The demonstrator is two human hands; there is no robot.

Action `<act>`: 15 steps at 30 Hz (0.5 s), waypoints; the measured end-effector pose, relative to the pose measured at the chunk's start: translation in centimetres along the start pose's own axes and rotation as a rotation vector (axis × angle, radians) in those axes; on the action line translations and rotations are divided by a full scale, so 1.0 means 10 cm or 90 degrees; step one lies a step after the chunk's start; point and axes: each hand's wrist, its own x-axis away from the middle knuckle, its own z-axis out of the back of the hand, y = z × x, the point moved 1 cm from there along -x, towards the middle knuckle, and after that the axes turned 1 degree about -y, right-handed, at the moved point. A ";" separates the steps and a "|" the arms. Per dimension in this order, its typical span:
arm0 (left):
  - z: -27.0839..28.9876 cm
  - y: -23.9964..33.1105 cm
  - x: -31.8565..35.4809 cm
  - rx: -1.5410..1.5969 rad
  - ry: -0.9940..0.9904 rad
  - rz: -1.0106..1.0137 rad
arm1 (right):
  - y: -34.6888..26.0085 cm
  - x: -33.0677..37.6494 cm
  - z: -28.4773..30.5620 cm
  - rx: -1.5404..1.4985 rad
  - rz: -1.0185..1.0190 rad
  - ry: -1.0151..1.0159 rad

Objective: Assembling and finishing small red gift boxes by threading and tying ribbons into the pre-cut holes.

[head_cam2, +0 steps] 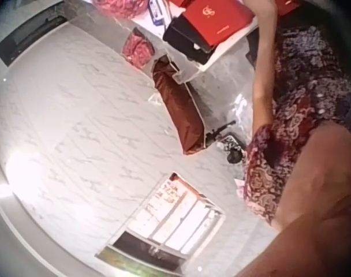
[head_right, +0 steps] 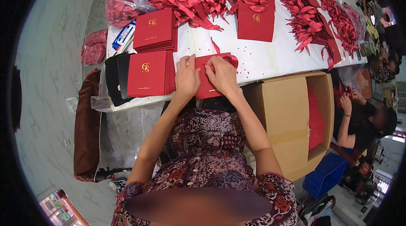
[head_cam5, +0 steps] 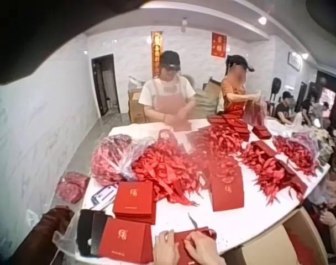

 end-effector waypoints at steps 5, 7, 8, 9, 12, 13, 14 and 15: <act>0.01 -0.03 -0.06 0.008 -0.042 -0.007 | 0.01 -0.03 -0.06 0.028 -0.036 -0.014; 0.03 -0.03 -0.08 0.023 -0.034 -0.005 | 0.02 -0.02 -0.07 0.022 -0.046 -0.012; 0.05 -0.01 -0.10 0.042 -0.040 -0.006 | 0.01 -0.02 -0.06 0.019 -0.049 -0.013; 0.08 0.01 -0.12 0.060 -0.047 -0.007 | 0.01 -0.03 -0.05 0.017 -0.052 -0.014; 0.11 0.03 -0.14 0.093 -0.080 0.008 | 0.00 -0.03 -0.03 0.003 -0.056 -0.027; 0.12 0.04 -0.13 0.093 -0.080 0.008 | -0.01 -0.03 -0.03 0.003 -0.057 -0.026; 0.12 0.04 -0.13 0.089 -0.072 -0.004 | -0.02 -0.03 -0.03 0.000 -0.063 -0.031; 0.13 0.05 -0.12 0.085 -0.065 -0.015 | -0.03 -0.02 -0.03 -0.004 -0.069 -0.035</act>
